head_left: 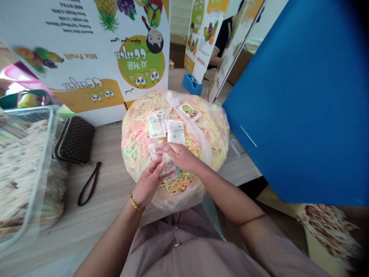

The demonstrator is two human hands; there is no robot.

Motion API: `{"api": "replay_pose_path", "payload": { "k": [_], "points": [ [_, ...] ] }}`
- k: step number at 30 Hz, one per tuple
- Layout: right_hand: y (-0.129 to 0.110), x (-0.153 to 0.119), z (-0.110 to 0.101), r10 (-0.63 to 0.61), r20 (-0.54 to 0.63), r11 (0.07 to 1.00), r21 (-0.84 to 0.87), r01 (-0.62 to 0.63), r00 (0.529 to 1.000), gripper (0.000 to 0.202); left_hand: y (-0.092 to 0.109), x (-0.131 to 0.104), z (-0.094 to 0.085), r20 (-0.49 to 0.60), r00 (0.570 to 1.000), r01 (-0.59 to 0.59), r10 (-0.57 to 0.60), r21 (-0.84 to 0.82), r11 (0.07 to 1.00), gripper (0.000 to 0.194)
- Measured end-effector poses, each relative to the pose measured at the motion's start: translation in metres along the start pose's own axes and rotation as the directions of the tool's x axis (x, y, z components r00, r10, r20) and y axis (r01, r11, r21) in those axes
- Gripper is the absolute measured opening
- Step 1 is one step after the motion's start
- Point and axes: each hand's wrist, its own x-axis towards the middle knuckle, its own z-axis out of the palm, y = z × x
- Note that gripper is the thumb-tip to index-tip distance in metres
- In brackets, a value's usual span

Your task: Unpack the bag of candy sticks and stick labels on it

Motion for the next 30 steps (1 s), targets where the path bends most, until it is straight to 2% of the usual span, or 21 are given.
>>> {"api": "replay_pose_path", "payload": {
  "k": [2,5,7,9,11,13,15,18,21,23,27,30],
  "points": [
    [-0.007,0.0,-0.006,-0.035,-0.047,0.999,0.031,0.037,0.998,0.042,0.0,0.0,0.001,0.023,1.0,0.004,-0.005,0.037,0.999,0.038],
    [-0.016,-0.008,-0.029,-0.012,-0.25,1.0,0.014,0.016,0.968,0.043,0.002,0.001,-0.002,-0.017,0.999,0.051,-0.05,0.028,0.998,0.036],
    [-0.018,-0.016,-0.045,0.03,-0.352,0.988,-0.13,-0.081,0.935,0.034,0.004,0.002,-0.005,-0.023,0.996,0.084,-0.084,-0.009,0.996,0.041],
    [-0.017,-0.023,-0.054,0.015,-0.395,0.949,-0.283,-0.137,0.919,0.025,0.005,0.003,-0.007,-0.005,0.996,0.09,-0.091,-0.02,0.996,0.046],
    [-0.016,-0.025,-0.052,-0.022,-0.356,0.928,-0.356,-0.113,0.934,0.023,0.006,0.003,-0.008,0.007,0.996,0.089,-0.089,0.002,0.996,0.049],
    [-0.016,-0.025,-0.045,-0.015,-0.224,0.938,-0.34,-0.064,0.974,0.023,0.007,0.003,-0.007,0.008,0.994,0.107,-0.108,0.041,0.993,0.048],
    [-0.016,-0.023,-0.041,0.008,-0.126,0.949,-0.312,-0.048,0.992,0.022,0.007,0.003,-0.006,-0.013,0.993,0.119,-0.119,0.052,0.991,0.047],
    [-0.014,-0.026,-0.049,0.067,-0.182,0.904,-0.404,-0.137,0.981,0.021,0.006,0.003,-0.005,-0.065,0.994,0.092,-0.091,0.014,0.996,0.043],
    [-0.008,-0.044,-0.063,0.2,-0.154,0.76,-0.599,-0.252,0.968,0.019,0.005,0.004,-0.005,-0.081,0.993,0.083,-0.083,-0.004,0.997,0.041],
    [-0.004,-0.062,-0.064,0.225,-0.054,0.688,-0.698,-0.198,0.973,0.016,0.004,0.005,-0.006,-0.08,0.993,0.093,-0.092,0.005,0.996,0.042],
    [0.01,-0.091,-0.042,0.149,0.133,0.61,-0.792,0.014,0.98,0.036,0.002,0.006,-0.007,-0.065,0.994,0.085,-0.083,0.024,0.996,0.041],
    [0.022,-0.096,-0.026,0.131,0.119,0.5,-0.865,0.038,0.984,0.03,0.002,0.004,-0.007,-0.043,0.996,0.073,-0.072,0.025,0.997,0.041]
  ]
}}
